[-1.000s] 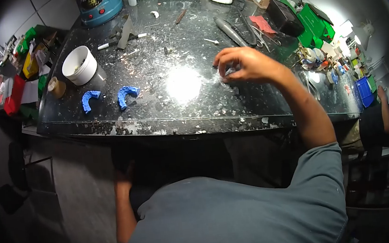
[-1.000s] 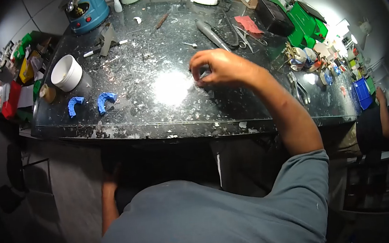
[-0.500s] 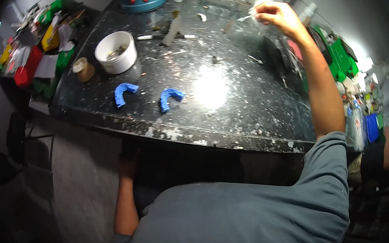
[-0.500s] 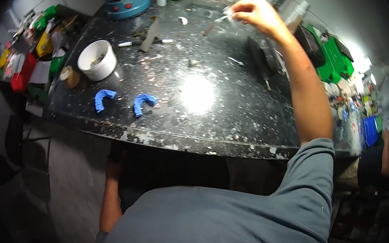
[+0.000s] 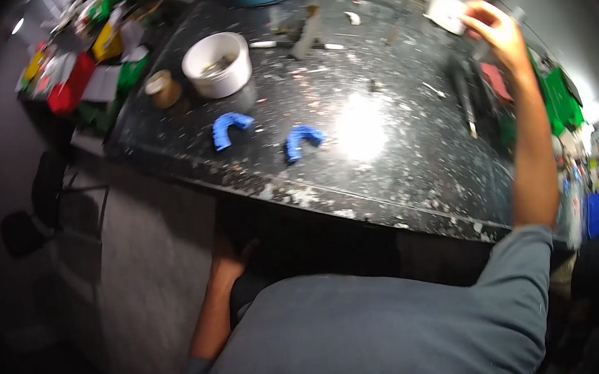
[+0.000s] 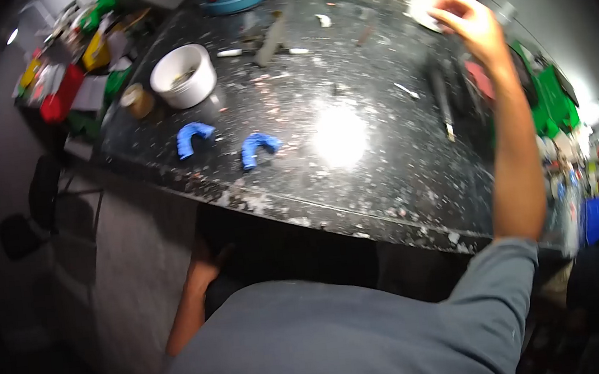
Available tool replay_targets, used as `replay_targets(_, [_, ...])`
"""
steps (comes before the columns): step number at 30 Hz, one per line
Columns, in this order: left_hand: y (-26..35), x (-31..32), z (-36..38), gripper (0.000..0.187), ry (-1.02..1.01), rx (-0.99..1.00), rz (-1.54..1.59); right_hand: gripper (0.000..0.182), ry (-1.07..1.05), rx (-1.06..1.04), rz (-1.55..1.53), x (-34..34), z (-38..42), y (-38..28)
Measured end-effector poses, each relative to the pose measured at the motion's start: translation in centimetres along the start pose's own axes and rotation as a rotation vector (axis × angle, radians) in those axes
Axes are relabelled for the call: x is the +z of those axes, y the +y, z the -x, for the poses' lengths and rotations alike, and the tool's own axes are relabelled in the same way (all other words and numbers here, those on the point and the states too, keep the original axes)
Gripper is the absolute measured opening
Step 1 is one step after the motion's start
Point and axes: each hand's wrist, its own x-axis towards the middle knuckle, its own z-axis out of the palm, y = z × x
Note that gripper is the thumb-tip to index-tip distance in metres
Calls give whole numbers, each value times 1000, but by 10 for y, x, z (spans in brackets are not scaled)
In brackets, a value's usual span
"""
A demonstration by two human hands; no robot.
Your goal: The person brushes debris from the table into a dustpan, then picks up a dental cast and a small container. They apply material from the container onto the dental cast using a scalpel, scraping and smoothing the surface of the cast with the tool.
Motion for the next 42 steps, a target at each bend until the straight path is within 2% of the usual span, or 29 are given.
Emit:
replay_targets(2, [6,-6,-3,101,-113,-40,-125,16,36,81,-28,-20,8,5])
replay_targets(3, [2,-10,-1,101,-91,-78,-125,16,120,118,-34,-27,13,12])
replay_targets(4, [3,-6,-3,104,-53,-126,-218,16,81,138,-48,-33,10,20])
replay_targets(5, [11,9,-10,107,-43,-128,-301,16,71,183,-25,-54,20,25])
replay_targets(7, [-26,56,-21,110,-75,-182,-342,14,166,85,69,-56,42,-5])
replay_targets(8, [-31,60,-31,112,-106,-123,-259,16,109,43,197,-85,43,2])
replay_targets(9, [-32,56,-38,115,-132,-86,-180,21,188,78,170,-112,40,16])
replay_targets(10, [-31,56,-45,115,-158,-98,-222,20,242,87,289,-97,48,-28])
replay_targets(11, [-31,52,-47,114,-166,-144,-272,20,283,122,331,-107,54,-43])
replay_targets(15, [-21,30,-26,113,-85,-121,-141,13,400,115,107,-136,62,-57])
replay_targets(17, [-31,33,-25,104,-106,-198,-244,13,424,111,34,-144,63,-60])
replay_targets(18, [-29,24,-25,104,-104,-200,-242,14,427,153,114,-147,63,-59])
replay_targets(19, [-21,1,-24,95,-237,-105,-60,15,431,193,194,-148,62,-57])
replay_targets(20, [-10,-24,-23,87,-366,-5,124,15,376,135,240,-141,64,-57])
replay_targets(21, [14,-54,-21,79,-403,-112,129,15,375,129,239,-139,61,-54])
replay_targets(22, [35,-80,-16,72,-440,-222,135,14,300,239,321,-137,59,-49])
replay_targets(23, [26,-96,-18,67,-424,-150,273,13,221,348,402,-135,57,-41])
replay_targets(24, [16,-113,-19,61,-404,-80,409,9,190,334,426,-144,49,-12])
replay_targets(26, [66,-160,-2,50,-124,-210,142,9,268,330,549,-152,34,43])
replay_targets(27, [70,-179,1,46,-78,-82,162,9,280,366,618,-157,28,67])
replay_targets(28, [74,-196,4,42,-33,47,178,11,314,271,806,-154,27,84])
replay_targets(29, [82,-210,10,42,-25,37,170,35,114,387,821,-183,10,134])
replay_targets(31, [98,-234,21,39,122,112,164,50,-34,428,887,-157,21,147])
replay_targets(32, [101,-245,27,39,128,108,159,67,-68,516,878,-147,25,148])
replay_targets(33, [103,-254,33,37,142,147,97,65,105,527,969,-132,32,155])
replay_targets(36, [119,-271,43,34,143,217,-16,68,188,414,886,-117,51,139])
replay_targets(39, [131,-275,36,31,140,298,-33,60,255,327,892,-115,67,107])
replay_targets(41, [145,-272,26,30,152,347,-1,43,207,462,865,-119,73,95])
replay_targets(42, [158,-268,21,29,168,417,6,33,235,388,899,-119,77,101])
